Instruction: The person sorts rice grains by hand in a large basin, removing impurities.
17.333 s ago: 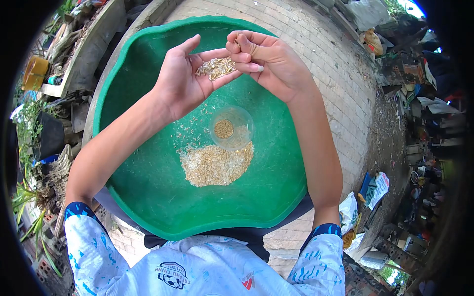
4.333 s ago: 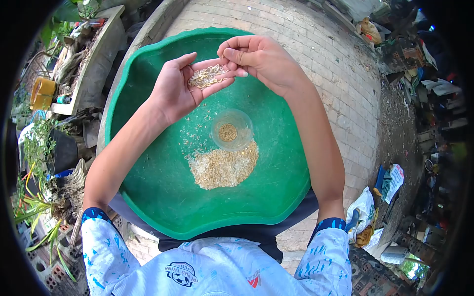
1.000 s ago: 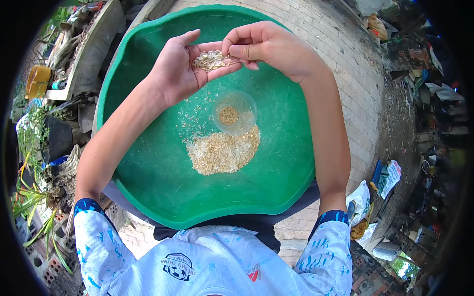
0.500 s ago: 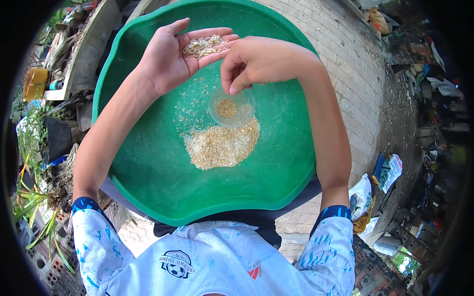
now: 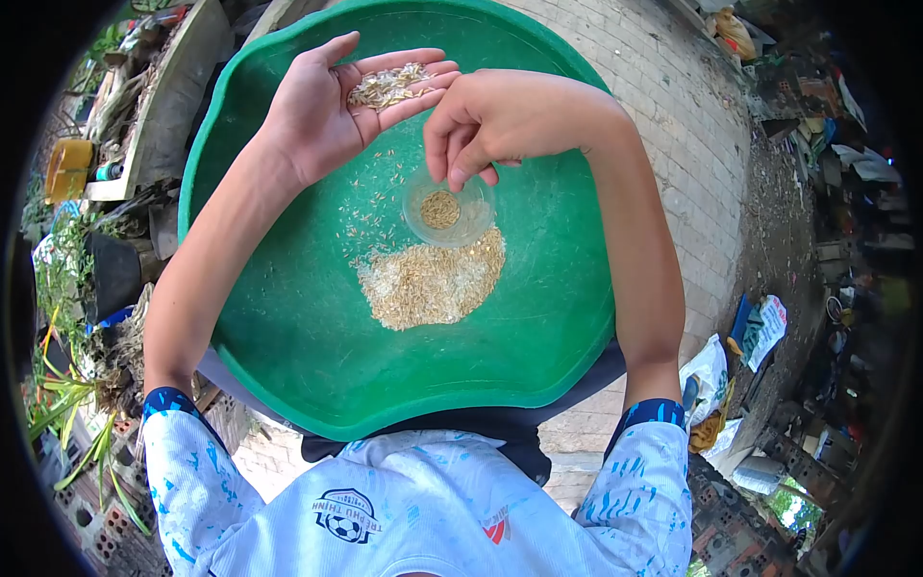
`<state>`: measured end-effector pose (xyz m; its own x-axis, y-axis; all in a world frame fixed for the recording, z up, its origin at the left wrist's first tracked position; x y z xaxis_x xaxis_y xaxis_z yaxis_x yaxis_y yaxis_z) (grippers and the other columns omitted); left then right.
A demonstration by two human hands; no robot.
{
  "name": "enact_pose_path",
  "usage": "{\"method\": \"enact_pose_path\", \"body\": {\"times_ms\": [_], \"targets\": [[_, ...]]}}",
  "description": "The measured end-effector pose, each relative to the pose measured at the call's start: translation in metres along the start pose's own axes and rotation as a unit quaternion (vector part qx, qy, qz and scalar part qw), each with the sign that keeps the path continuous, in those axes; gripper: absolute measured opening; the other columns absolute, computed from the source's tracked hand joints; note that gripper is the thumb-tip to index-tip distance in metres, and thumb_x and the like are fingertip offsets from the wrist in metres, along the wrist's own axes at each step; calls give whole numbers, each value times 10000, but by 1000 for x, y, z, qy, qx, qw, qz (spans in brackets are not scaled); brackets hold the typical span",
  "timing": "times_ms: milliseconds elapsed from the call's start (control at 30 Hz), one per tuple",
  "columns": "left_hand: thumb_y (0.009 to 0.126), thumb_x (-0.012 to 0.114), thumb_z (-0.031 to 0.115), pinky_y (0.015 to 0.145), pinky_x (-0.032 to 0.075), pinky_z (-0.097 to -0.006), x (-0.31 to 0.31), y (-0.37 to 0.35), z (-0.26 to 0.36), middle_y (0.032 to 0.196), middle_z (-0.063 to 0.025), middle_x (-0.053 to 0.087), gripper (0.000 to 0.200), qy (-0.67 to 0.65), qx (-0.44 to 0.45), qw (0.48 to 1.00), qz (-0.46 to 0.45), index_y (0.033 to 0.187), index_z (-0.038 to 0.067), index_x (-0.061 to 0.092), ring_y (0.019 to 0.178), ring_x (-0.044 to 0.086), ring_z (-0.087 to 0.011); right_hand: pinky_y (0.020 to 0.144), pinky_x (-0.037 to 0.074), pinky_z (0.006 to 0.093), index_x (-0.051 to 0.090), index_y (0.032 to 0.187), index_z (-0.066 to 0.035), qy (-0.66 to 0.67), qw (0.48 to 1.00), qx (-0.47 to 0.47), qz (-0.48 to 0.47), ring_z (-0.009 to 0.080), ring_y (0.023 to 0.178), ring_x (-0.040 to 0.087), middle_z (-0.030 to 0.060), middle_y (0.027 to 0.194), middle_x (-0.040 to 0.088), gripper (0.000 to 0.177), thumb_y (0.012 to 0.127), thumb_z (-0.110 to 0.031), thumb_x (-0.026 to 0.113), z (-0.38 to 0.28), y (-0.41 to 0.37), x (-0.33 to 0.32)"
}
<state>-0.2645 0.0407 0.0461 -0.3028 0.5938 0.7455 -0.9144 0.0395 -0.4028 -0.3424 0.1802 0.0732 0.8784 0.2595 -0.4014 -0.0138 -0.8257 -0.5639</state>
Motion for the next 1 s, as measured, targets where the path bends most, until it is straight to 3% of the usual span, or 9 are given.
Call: {"method": "enact_pose_path", "body": {"times_ms": [167, 300, 433, 567, 700, 800, 900, 933, 1000], "targets": [[1076, 155, 341, 1145, 426, -438, 0, 0, 1, 1442, -329, 428, 650, 3, -1, 1000, -6, 1410, -178, 356, 1318, 496, -398, 588, 464, 250, 702, 903, -13, -7, 999, -29, 26, 88, 628, 608, 27, 759, 697, 91, 837, -76, 699, 4, 1, -5], [1073, 186, 368, 1151, 407, -445, -6, 5, 1, 1351, -357, 492, 672, -17, -20, 1000, -6, 1354, -205, 398, 1289, 515, -400, 593, 449, 219, 697, 898, -29, 38, 978, -170, 117, 55, 643, 588, 1, 707, 650, 103, 886, -128, 719, 5, 7, -14], [1085, 302, 256, 1141, 411, -471, -11, 3, 5, 1370, -274, 533, 496, -10, -8, 998, 63, 1372, -133, 415, 1280, 530, -388, 596, 441, 233, 736, 937, -41, 130, 927, -274, 218, 55, 654, 576, -7, 756, 696, 213, 872, -243, 740, 5, 11, -19], [1087, 285, 198, 1228, 283, -505, 29, -7, 3, 1511, -281, 381, 489, -16, 52, 983, 177, 1460, -116, 320, 1423, 352, -417, 675, 478, 234, 776, 911, -72, 185, 908, -280, 249, 58, 713, 631, -12, 757, 708, 191, 848, -252, 756, 12, 14, -25], [1088, 269, 210, 1237, 255, -526, 4, 1, 9, 1547, -299, 296, 522, -48, 21, 993, 103, 1469, -146, 251, 1465, 250, -438, 659, 469, 217, 770, 915, -41, 278, 878, -298, 251, 52, 688, 615, -12, 749, 694, 194, 853, -224, 752, 27, 21, -34], [1082, 282, 261, 1237, 254, -510, 6, 0, 5, 1549, -334, 256, 586, -105, -18, 994, 20, 1477, -165, 207, 1469, 243, -434, 658, 480, 211, 757, 916, -18, 242, 862, -342, 286, 62, 690, 625, 14, 759, 702, 194, 863, -205, 742, 24, 6, -43], [1076, 214, 330, 1200, 333, -494, 7, -1, -1, 1493, -345, 354, 638, -84, -4, 996, 5, 1439, -192, 271, 1415, 359, -438, 670, 508, 228, 743, 944, -29, 20, 872, -249, 421, 77, 738, 652, 15, 808, 715, 132, 851, -123, 730, 15, -9, -43], [1074, 208, 345, 1184, 361, -486, 7, -1, -2, 1466, -351, 386, 651, -76, -6, 997, 3, 1429, -195, 287, 1388, 398, -437, 678, 529, 286, 758, 907, -57, -29, 848, -263, 460, 152, 721, 706, 63, 759, 725, 213, 786, -232, 744, 17, -7, -45], [1069, 197, 381, 1151, 412, -468, 3, 0, -5, 1413, -357, 444, 682, -66, -16, 998, -8, 1407, -199, 317, 1337, 466, -433, 653, 500, 301, 688, 892, -10, -12, 874, -242, 420, 185, 715, 658, 100, 790, 684, 120, 817, -103, 703, -6, -18, -40]]}}
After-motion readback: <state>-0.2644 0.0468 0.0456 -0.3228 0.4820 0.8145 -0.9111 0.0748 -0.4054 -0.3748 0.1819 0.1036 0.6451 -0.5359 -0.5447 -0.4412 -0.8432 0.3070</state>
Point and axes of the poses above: each hand's wrist, its own y-axis towards the middle knuckle, its own x-axis out of the palm, z = x × y, the point moved 3 cm from there along y, towards the middle knuckle
